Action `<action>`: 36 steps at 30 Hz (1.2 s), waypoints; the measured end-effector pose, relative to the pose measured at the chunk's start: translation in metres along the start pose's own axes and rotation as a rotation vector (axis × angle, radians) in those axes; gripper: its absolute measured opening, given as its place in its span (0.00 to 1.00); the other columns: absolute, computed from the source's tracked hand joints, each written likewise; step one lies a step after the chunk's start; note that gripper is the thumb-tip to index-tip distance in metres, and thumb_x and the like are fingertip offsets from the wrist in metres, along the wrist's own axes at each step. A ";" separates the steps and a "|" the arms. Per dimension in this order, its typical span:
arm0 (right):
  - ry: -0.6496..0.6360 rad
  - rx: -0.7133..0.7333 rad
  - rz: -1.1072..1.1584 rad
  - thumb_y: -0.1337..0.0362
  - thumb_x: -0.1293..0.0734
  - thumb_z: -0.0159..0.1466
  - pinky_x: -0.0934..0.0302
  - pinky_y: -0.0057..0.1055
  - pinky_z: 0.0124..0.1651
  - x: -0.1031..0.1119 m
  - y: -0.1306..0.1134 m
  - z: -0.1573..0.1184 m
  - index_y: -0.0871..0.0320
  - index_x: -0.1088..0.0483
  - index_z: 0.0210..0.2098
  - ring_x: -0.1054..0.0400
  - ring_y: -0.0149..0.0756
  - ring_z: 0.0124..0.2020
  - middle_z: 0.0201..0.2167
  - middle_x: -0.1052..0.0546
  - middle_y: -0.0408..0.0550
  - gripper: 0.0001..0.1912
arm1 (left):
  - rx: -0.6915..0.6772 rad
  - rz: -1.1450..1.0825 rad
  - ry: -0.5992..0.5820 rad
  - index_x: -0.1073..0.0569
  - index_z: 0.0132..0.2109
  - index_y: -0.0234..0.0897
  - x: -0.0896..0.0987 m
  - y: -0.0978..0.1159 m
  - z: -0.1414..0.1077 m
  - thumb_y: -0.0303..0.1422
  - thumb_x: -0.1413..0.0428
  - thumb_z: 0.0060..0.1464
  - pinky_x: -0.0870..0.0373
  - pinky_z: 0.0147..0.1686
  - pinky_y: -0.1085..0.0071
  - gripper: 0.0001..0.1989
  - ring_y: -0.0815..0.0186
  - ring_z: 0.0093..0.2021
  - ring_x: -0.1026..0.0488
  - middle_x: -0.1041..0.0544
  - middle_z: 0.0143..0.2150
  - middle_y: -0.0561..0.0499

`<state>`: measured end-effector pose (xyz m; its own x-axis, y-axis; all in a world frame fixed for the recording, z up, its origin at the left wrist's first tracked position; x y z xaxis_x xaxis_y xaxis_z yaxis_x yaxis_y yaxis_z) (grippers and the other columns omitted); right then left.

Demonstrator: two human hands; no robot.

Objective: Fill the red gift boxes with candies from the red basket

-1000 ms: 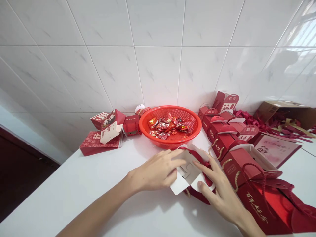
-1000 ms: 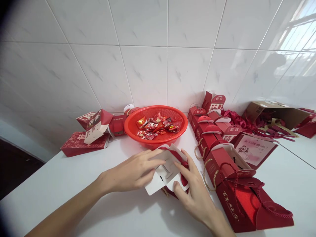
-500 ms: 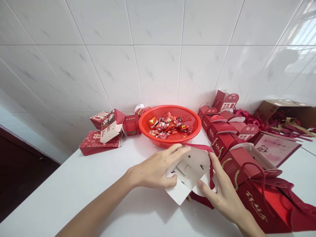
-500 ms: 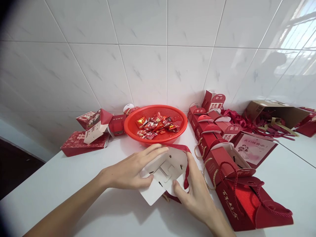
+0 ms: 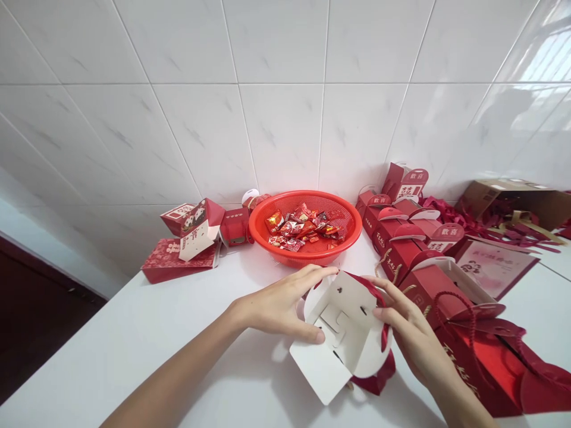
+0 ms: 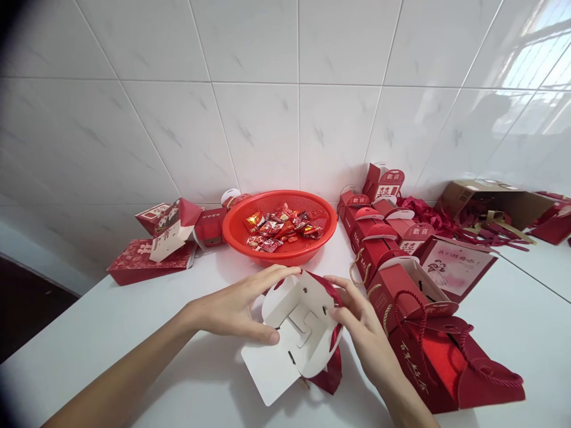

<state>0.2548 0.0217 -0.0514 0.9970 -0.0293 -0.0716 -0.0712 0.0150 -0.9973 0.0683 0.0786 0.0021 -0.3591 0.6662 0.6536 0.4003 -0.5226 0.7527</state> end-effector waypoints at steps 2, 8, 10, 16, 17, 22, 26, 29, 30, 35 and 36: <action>0.107 0.029 -0.099 0.57 0.34 0.64 0.38 0.37 0.58 0.008 0.001 0.001 0.47 0.29 0.56 0.32 0.45 0.58 0.55 0.23 0.46 0.20 | -0.003 0.001 -0.002 0.47 0.72 0.46 0.000 0.000 0.000 0.49 0.35 0.48 0.40 0.65 0.55 0.50 0.46 0.69 0.44 0.43 0.72 0.44; 0.202 0.088 -0.199 0.46 0.35 0.66 0.38 0.36 0.58 0.015 -0.007 0.000 0.52 0.25 0.52 0.29 0.44 0.52 0.51 0.21 0.48 0.22 | -0.041 0.003 0.001 0.46 0.72 0.45 0.000 0.002 0.001 0.48 0.34 0.47 0.43 0.66 0.55 0.50 0.46 0.69 0.43 0.43 0.72 0.44; 0.226 0.085 -0.209 0.46 0.35 0.66 0.37 0.36 0.57 0.015 -0.008 0.000 0.51 0.27 0.55 0.30 0.44 0.54 0.53 0.22 0.47 0.24 | -0.030 -0.002 0.002 0.46 0.72 0.45 0.000 0.002 0.001 0.48 0.34 0.47 0.43 0.66 0.56 0.50 0.47 0.69 0.43 0.43 0.72 0.44; 0.251 0.251 -0.298 0.51 0.34 0.67 0.41 0.46 0.65 0.013 -0.019 -0.006 0.48 0.24 0.52 0.35 0.49 0.63 0.60 0.25 0.49 0.17 | 0.004 -0.017 0.018 0.45 0.72 0.45 0.002 0.002 0.001 0.50 0.34 0.48 0.41 0.65 0.55 0.49 0.47 0.69 0.42 0.42 0.72 0.44; 0.267 0.289 -0.327 0.53 0.35 0.67 0.44 0.48 0.66 0.014 -0.022 -0.009 0.48 0.23 0.48 0.36 0.49 0.64 0.61 0.26 0.49 0.14 | 0.007 -0.014 0.026 0.45 0.72 0.45 0.002 0.003 0.001 0.50 0.34 0.47 0.41 0.64 0.55 0.49 0.47 0.68 0.42 0.41 0.71 0.44; 0.132 0.610 -0.552 0.59 0.35 0.69 0.45 0.49 0.66 -0.003 -0.039 -0.027 0.45 0.27 0.53 0.42 0.51 0.68 0.68 0.36 0.47 0.14 | 0.022 0.007 0.068 0.44 0.71 0.46 0.003 0.002 0.000 0.52 0.34 0.46 0.39 0.63 0.54 0.49 0.46 0.67 0.40 0.40 0.71 0.43; 0.093 0.690 -0.714 0.62 0.32 0.66 0.42 0.45 0.63 -0.015 -0.041 -0.032 0.49 0.26 0.40 0.36 0.50 0.63 0.64 0.32 0.48 0.04 | 0.053 0.054 0.099 0.43 0.71 0.45 0.005 -0.002 0.000 0.54 0.35 0.46 0.38 0.62 0.55 0.49 0.46 0.67 0.40 0.41 0.70 0.42; 0.185 0.622 -0.694 0.62 0.32 0.66 0.43 0.46 0.63 -0.011 -0.038 -0.029 0.51 0.30 0.35 0.36 0.49 0.62 0.62 0.31 0.49 0.03 | 0.112 0.111 0.122 0.43 0.71 0.44 0.006 -0.007 0.001 0.54 0.35 0.45 0.36 0.61 0.54 0.51 0.45 0.66 0.39 0.40 0.69 0.41; 0.210 0.595 -0.676 0.61 0.33 0.67 0.44 0.47 0.63 -0.008 -0.036 -0.027 0.51 0.30 0.36 0.37 0.49 0.63 0.63 0.32 0.50 0.02 | 0.129 0.131 0.130 0.43 0.70 0.44 0.006 -0.007 0.001 0.55 0.35 0.45 0.36 0.61 0.54 0.51 0.45 0.66 0.39 0.40 0.69 0.41; 0.316 0.439 -0.594 0.56 0.34 0.67 0.47 0.52 0.64 0.007 -0.022 -0.016 0.51 0.29 0.39 0.40 0.51 0.66 0.64 0.33 0.53 0.06 | 0.197 0.200 0.183 0.38 0.66 0.45 0.009 -0.006 -0.001 0.56 0.37 0.47 0.31 0.52 0.57 0.43 0.46 0.59 0.32 0.34 0.64 0.42; 0.327 0.395 -0.574 0.54 0.34 0.67 0.47 0.52 0.64 0.010 -0.018 -0.013 0.51 0.29 0.39 0.40 0.52 0.66 0.63 0.32 0.54 0.08 | 0.219 0.210 0.195 0.36 0.64 0.45 0.010 -0.006 -0.002 0.56 0.38 0.47 0.30 0.50 0.58 0.41 0.47 0.57 0.30 0.32 0.62 0.42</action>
<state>0.2656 0.0087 -0.0339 0.8100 -0.4335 0.3948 0.5324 0.2618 -0.8050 0.0612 0.0873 0.0040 -0.3952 0.4317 0.8109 0.6462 -0.4967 0.5794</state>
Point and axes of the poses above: each hand's wrist, its own z-axis towards the middle knuckle, its own x-axis out of the back of the hand, y = z × x, the point moved 7 cm from there along z, towards the middle knuckle
